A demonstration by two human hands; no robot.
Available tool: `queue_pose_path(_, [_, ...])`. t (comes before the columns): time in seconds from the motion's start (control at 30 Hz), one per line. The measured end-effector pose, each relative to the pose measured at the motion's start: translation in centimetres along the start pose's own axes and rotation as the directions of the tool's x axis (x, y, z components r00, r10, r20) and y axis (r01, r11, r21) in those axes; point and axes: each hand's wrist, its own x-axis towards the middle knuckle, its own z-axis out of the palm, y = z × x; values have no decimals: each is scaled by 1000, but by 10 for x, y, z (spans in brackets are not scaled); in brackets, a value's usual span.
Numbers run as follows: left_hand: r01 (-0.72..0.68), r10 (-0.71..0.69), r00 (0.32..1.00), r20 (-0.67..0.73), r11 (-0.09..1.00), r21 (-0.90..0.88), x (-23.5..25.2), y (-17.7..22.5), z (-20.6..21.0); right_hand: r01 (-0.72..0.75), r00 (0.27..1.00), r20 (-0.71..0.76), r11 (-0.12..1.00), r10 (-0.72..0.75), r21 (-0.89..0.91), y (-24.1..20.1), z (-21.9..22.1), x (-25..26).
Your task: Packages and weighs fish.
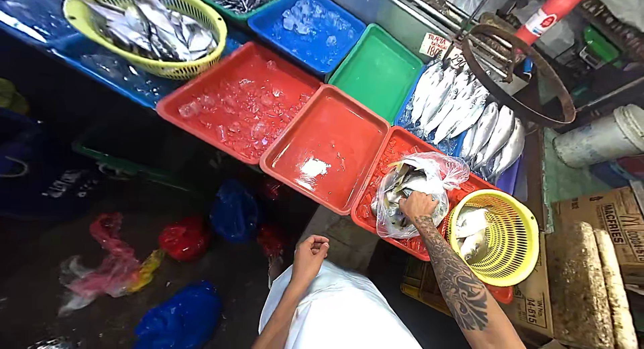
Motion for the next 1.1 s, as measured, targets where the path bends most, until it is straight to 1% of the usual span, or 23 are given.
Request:
queue_pose_path(0.1, [13,-13,1000,17,1000,7,0,-5,-4,44,999,34,995,-41,-93,0,-5,2])
queue_pose_path(0.2, [24,-24,1000,11,1000,4,-1,-11,-9,89,995,50,981,-82,-173,3,-5,5])
queue_pose_path(0.27, [42,-42,999,0,999,-8,-3,-14,-12,121,991,74,970,-108,-210,8,-12,1])
queue_pose_path(0.4, [66,-66,998,-13,997,-30,-2,-22,-18,194,975,153,955,-162,-223,26,-45,-14])
queue_pose_path(0.5, [85,-86,996,-18,996,-36,-1,-24,-19,207,957,247,955,-153,-211,44,-81,-20])
queue_pose_path(0.57, [77,-78,997,-18,996,-37,1,-26,-19,219,947,275,959,-165,-178,64,-103,-16])
queue_pose_path(0.67, [40,-40,999,-10,998,-41,6,-29,-21,293,922,305,945,-239,-146,115,-135,-4])
queue_pose_path(0.73, [32,-32,999,-11,999,-19,9,-31,-23,365,910,261,922,-323,-132,153,-158,-4])
queue_pose_path(0.77, [32,-32,999,-4,999,-12,10,-30,-24,372,912,236,919,-335,-133,169,-171,-8])
queue_pose_path(0.87, [25,-25,1000,-10,1000,-4,10,-30,-26,288,948,183,944,-259,-159,202,-208,-37])
queue_pose_path(0.93, [24,-24,1000,-8,1000,0,10,-29,-24,208,975,124,954,-184,-215,229,-213,-43])
queue_pose_path(0.97, [26,-26,1000,-3,1000,4,10,-28,-22,155,986,102,959,-134,-235,242,-211,-43])
queue_pose_path(1.03, [41,-41,999,-10,999,8,10,-25,-18,55,998,26,970,-50,-237,273,-193,-30])
queue_pose_path(1.07, [55,-55,998,-11,998,12,10,-23,-17,8,1000,-7,977,-10,-214,287,-178,-21])
queue_pose_path(1.1, [68,-68,998,-9,998,16,10,-22,-16,-56,998,7,987,58,-152,296,-164,-15])
